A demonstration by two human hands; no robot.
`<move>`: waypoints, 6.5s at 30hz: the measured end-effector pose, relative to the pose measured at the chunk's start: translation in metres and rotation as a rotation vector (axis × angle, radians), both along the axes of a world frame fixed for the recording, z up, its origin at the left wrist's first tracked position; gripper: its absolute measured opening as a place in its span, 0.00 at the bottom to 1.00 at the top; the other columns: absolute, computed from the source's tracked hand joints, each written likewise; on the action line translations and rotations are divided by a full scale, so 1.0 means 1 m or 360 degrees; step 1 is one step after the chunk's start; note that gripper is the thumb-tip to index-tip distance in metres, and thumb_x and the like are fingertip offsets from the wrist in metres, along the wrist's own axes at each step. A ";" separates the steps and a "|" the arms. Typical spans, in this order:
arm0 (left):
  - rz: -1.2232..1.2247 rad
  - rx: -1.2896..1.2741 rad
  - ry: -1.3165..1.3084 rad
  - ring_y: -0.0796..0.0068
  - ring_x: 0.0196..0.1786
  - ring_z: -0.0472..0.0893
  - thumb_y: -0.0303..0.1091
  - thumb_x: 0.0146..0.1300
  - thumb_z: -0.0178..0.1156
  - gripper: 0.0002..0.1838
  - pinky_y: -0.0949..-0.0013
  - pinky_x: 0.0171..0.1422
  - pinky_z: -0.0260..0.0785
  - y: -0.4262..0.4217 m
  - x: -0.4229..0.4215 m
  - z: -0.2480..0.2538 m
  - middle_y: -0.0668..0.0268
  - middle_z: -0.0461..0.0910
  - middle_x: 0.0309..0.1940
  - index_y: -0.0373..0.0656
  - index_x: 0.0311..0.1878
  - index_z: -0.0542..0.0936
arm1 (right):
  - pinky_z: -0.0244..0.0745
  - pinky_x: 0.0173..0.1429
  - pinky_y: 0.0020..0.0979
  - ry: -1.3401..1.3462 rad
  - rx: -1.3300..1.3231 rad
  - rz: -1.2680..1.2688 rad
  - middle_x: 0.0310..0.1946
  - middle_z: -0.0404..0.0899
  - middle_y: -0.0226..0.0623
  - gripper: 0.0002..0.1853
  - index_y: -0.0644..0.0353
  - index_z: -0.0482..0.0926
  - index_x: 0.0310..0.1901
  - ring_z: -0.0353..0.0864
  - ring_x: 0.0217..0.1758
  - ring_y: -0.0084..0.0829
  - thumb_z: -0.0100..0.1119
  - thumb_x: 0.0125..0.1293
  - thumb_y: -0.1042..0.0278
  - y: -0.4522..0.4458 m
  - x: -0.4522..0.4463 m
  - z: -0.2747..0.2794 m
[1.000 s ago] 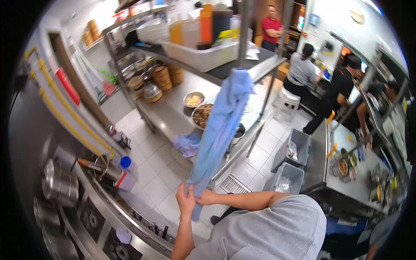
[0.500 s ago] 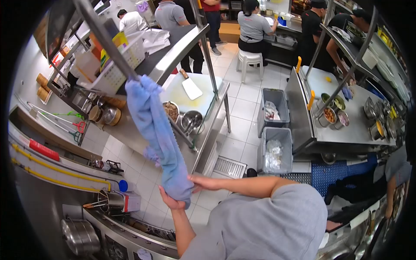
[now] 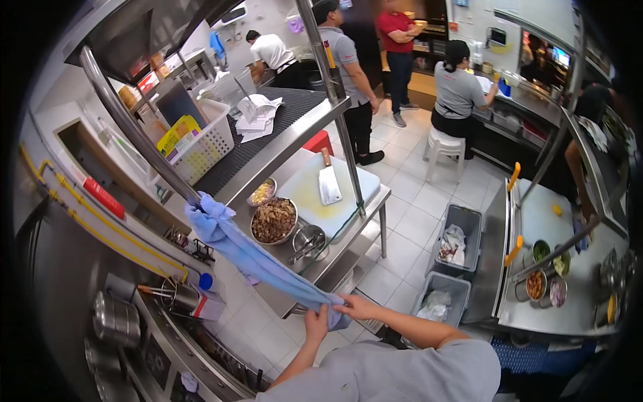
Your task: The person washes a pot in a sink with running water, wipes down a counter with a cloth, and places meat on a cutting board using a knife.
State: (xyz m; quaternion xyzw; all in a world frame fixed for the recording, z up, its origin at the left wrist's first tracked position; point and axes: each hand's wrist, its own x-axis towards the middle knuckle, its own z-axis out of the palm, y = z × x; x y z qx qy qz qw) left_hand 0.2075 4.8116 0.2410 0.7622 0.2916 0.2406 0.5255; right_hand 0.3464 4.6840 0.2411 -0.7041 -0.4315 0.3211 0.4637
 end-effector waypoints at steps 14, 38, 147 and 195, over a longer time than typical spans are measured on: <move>-0.0511 0.0151 0.0595 0.56 0.57 0.77 0.46 0.64 0.60 0.23 0.58 0.62 0.66 0.050 0.078 -0.015 0.51 0.80 0.50 0.36 0.52 0.79 | 0.75 0.56 0.40 -0.0218 -0.0783 -0.0546 0.45 0.83 0.44 0.25 0.55 0.77 0.56 0.82 0.49 0.46 0.56 0.63 0.48 -0.106 0.108 -0.122; -0.0849 -0.0101 0.0850 0.54 0.63 0.72 0.53 0.67 0.56 0.29 0.62 0.68 0.60 0.082 0.076 -0.029 0.49 0.75 0.59 0.34 0.55 0.78 | 0.73 0.58 0.43 0.0417 -0.1516 -0.1442 0.46 0.82 0.50 0.21 0.61 0.84 0.43 0.80 0.52 0.48 0.51 0.59 0.54 -0.174 -0.086 -0.244; 0.1613 -0.0377 0.1189 0.57 0.71 0.64 0.45 0.57 0.65 0.31 0.59 0.72 0.59 0.552 0.820 0.003 0.54 0.65 0.68 0.44 0.63 0.73 | 0.68 0.23 0.24 -0.0060 -0.1198 0.1450 0.33 0.79 0.33 0.16 0.58 0.76 0.50 0.78 0.28 0.25 0.50 0.71 0.56 0.765 1.112 -0.229; 0.3520 0.0525 -0.0303 0.61 0.54 0.76 0.30 0.66 0.50 0.18 0.60 0.59 0.71 0.404 0.299 0.043 0.55 0.76 0.55 0.34 0.57 0.72 | 0.76 0.45 0.47 -0.0908 -0.0518 0.0934 0.32 0.82 0.53 0.16 0.62 0.81 0.35 0.81 0.38 0.54 0.51 0.65 0.56 0.685 1.021 -0.143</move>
